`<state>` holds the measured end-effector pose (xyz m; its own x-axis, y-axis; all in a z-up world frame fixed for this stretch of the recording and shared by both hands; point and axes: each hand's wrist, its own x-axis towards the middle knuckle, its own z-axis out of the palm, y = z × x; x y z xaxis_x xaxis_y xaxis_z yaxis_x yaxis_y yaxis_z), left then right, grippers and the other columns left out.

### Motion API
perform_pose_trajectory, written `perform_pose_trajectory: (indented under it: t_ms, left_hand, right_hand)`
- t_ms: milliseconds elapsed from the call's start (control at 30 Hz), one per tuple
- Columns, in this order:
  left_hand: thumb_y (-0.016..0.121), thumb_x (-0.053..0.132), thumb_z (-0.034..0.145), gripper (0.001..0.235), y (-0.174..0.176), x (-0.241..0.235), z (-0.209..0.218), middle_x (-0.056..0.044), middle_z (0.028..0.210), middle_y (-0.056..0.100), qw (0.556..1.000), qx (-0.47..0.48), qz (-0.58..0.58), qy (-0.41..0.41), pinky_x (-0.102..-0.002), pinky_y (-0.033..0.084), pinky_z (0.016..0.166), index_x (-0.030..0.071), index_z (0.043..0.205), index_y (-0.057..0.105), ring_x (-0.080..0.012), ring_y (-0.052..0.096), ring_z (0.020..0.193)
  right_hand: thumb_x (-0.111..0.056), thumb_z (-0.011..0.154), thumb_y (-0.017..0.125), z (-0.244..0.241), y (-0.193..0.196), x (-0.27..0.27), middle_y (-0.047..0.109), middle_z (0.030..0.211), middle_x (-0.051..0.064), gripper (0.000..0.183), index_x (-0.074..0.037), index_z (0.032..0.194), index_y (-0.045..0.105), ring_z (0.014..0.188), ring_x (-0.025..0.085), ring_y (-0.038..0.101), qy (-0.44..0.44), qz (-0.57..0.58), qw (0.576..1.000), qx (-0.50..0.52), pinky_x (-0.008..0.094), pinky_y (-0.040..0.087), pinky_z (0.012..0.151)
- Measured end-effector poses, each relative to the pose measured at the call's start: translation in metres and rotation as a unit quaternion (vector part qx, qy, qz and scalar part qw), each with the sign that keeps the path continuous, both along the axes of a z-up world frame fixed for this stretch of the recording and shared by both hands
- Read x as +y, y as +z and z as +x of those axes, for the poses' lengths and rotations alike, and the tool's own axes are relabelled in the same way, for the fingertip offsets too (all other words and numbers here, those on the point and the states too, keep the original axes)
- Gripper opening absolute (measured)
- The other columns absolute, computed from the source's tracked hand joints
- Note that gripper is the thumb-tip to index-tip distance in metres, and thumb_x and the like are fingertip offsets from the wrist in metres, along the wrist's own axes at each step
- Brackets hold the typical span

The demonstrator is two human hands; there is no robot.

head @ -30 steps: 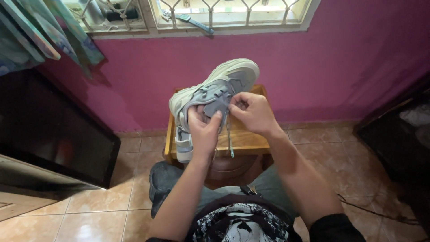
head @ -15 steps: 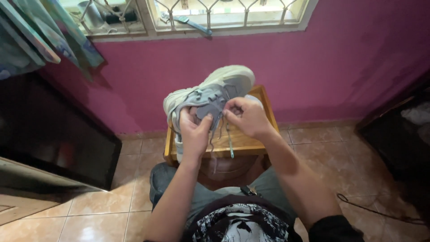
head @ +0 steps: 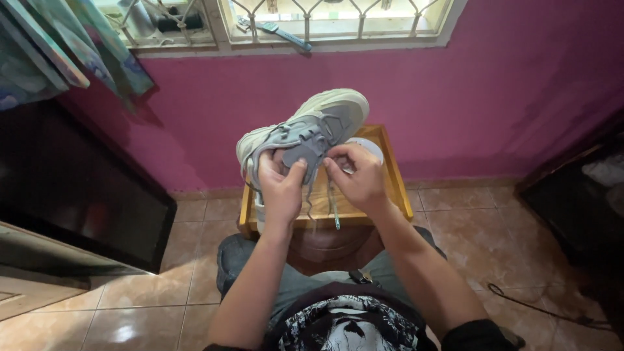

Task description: The person cleans a gray sneaker using a cloth and a small white bowl. They wipe the shoe's upper and sole, then use a toothbrush to scrub the laces and eyelets. The person continues to wipe the shoe and handle the laces throughout the video.

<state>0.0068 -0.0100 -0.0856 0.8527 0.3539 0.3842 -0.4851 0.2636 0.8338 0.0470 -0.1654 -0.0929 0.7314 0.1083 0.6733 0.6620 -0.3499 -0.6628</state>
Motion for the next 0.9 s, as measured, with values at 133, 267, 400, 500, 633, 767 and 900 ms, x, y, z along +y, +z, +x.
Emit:
perform_pose_trajectory:
  t_ms: [133, 267, 400, 500, 633, 767, 900]
  left_hand:
    - [0.064, -0.008, 0.084, 0.065, -0.005, 0.002, 0.002, -0.012, 0.129, 0.064, 1.0, -0.001, -0.002, -0.005, -0.036, 0.056, 0.094, -0.003, 0.144, 0.041, -0.0147, 0.06, 0.116]
    - [0.064, -0.008, 0.084, 0.067, -0.012, 0.0, 0.002, -0.015, 0.131, 0.064, 1.0, 0.009, -0.007, -0.011, -0.038, 0.055, 0.096, -0.004, 0.146, 0.039, -0.0163, 0.059, 0.119]
    - [0.065, -0.009, 0.084, 0.07, -0.006, -0.005, -0.001, -0.016, 0.135, 0.062, 1.0, 0.008, -0.019, 0.01, -0.039, 0.054, 0.099, -0.005, 0.148, 0.038, -0.0177, 0.057, 0.123]
    - [0.065, -0.008, 0.085, 0.071, -0.01, -0.004, 0.003, -0.017, 0.139, 0.059, 0.999, 0.001, -0.031, 0.022, -0.041, 0.053, 0.1, -0.006, 0.149, 0.036, -0.0192, 0.056, 0.125]
    - [0.066, -0.007, 0.085, 0.071, -0.004, -0.008, -0.002, -0.018, 0.138, 0.06, 0.999, 0.007, -0.025, 0.025, -0.041, 0.053, 0.101, -0.007, 0.149, 0.037, -0.0199, 0.056, 0.126]
    - [0.064, -0.009, 0.085, 0.067, -0.009, -0.004, 0.004, -0.016, 0.135, 0.062, 0.999, -0.017, -0.046, 0.004, -0.04, 0.054, 0.098, -0.006, 0.147, 0.039, -0.0171, 0.058, 0.122]
    - [0.064, -0.009, 0.085, 0.064, -0.013, -0.001, 0.002, -0.016, 0.134, 0.063, 0.999, -0.021, -0.04, 0.001, -0.039, 0.053, 0.099, -0.006, 0.145, 0.04, -0.0163, 0.057, 0.121]
  right_hand:
    - [-0.015, 0.088, 0.08, -0.001, 0.0, 0.0, 0.073, 0.08, 0.0, 0.009, -0.012, 0.096, 0.079, 0.073, 0.007, 0.072, 0.033, 0.063, 0.993, 0.091, 0.022, 0.058, 0.071]
    - [-0.014, 0.089, 0.078, 0.008, 0.005, -0.004, 0.068, 0.074, 0.0, 0.005, -0.012, 0.092, 0.076, 0.067, 0.011, 0.068, 0.029, 0.019, 0.999, 0.041, 0.027, 0.057, 0.066]
    - [-0.012, 0.09, 0.077, 0.009, 0.005, -0.001, 0.064, 0.074, -0.001, 0.006, -0.014, 0.087, 0.073, 0.067, 0.015, 0.066, -0.033, 0.005, 0.991, -0.133, 0.028, 0.055, 0.068]
    - [-0.019, 0.092, 0.076, -0.011, 0.017, 0.007, 0.063, 0.067, 0.003, 0.009, -0.012, 0.086, 0.074, 0.063, 0.018, 0.064, -0.028, 0.032, 0.996, -0.08, 0.03, 0.053, 0.064]
    - [-0.021, 0.093, 0.076, -0.006, -0.01, 0.008, 0.066, 0.056, -0.001, 0.013, -0.009, 0.088, 0.074, 0.049, 0.005, 0.058, 0.057, 0.098, 0.988, 0.106, 0.019, 0.048, 0.052]
    - [-0.011, 0.092, 0.078, 0.0, -0.014, 0.013, 0.066, 0.057, 0.01, 0.013, -0.001, 0.098, 0.071, 0.051, 0.016, 0.068, 0.111, 0.208, 0.94, 0.247, 0.027, 0.056, 0.055]
    - [-0.007, 0.092, 0.075, 0.014, -0.027, 0.007, 0.064, 0.06, 0.009, 0.014, 0.002, 0.101, 0.069, 0.055, 0.014, 0.069, 0.14, 0.248, 0.922, 0.262, 0.028, 0.059, 0.058]
